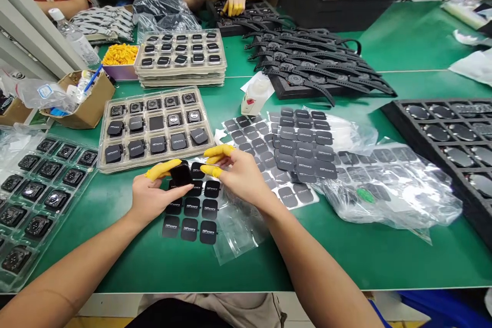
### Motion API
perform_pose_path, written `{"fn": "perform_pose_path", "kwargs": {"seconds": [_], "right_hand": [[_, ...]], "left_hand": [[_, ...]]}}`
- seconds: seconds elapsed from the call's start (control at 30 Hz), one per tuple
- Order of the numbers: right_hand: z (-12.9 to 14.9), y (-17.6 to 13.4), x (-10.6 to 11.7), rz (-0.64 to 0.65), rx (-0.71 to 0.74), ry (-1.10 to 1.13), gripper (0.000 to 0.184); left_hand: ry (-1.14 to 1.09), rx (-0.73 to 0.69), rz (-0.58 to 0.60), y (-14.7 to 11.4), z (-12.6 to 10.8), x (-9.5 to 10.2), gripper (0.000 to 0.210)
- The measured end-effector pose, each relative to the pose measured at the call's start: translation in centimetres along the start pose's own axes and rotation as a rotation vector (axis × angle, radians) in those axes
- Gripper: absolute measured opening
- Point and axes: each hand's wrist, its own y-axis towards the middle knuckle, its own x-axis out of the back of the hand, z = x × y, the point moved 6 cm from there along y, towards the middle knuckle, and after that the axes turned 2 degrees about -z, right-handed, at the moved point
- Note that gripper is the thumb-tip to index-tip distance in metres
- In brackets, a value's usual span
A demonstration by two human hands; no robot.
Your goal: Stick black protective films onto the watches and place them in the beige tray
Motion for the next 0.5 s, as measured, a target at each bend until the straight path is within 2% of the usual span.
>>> {"fn": "perform_pose_path", "kwargs": {"seconds": [0.13,0.37,0.5], "right_hand": [[-1.2,0.3,-0.1,-0.027,-0.073,0.078,0.029],[-1.8,0.5,-0.7,0.006,-0.126,0.156,0.025],[-2.2,0.6,-1.3,-0.027,-0.068,0.231,0.022]], "left_hand": [[0.025,-0.031,0.007,0.1,-0.2,0.0,0.051],[-0.004,0.041,0.020,0.2,-0.1,-0.1,0.047],[-0.209,0.254,0.036,0.5,0.8,-0.5,0.052]]}}
